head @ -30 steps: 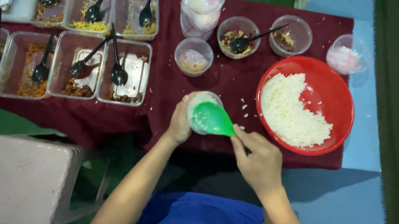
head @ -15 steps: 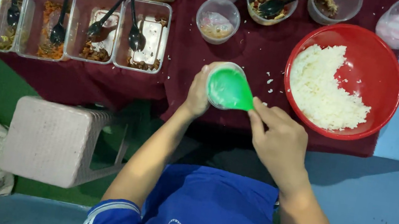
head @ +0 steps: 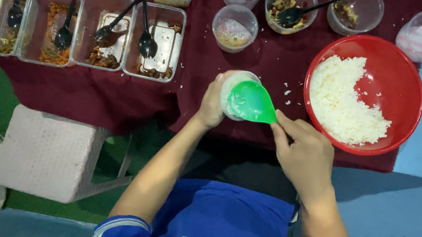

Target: Scooping white rice from a large red bowl into a small plastic cup using a green spoon

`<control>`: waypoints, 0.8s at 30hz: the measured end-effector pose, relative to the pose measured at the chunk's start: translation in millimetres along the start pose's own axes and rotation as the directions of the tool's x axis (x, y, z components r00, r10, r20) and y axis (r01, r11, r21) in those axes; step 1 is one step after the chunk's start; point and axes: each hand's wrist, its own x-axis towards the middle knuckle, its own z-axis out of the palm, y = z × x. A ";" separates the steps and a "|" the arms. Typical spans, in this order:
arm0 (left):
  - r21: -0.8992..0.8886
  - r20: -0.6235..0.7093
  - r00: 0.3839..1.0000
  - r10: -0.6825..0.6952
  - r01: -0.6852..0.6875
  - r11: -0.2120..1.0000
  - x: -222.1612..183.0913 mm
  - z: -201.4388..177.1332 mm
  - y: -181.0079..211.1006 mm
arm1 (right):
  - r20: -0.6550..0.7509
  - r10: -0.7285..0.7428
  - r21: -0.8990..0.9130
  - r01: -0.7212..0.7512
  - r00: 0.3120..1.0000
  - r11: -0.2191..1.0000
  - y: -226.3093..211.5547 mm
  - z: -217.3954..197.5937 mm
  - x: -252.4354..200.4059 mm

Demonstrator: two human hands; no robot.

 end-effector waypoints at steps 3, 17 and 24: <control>-0.005 0.006 1.000 0.008 -0.008 1.000 2.0 -0.6 -1.5 | -0.039 0.010 -0.014 -0.010 0.999 1.000 9.8 1.7 -4.8; 0.025 -0.003 1.000 0.004 -0.004 1.000 -0.2 -6.9 -14.2 | -0.026 0.034 0.034 -0.033 0.999 0.999 -1.3 4.3 -6.2; 0.101 -0.029 0.999 0.017 -0.014 0.995 -0.4 -16.3 -35.4 | 0.003 -0.015 -0.019 0.015 1.000 1.000 7.6 8.9 -8.7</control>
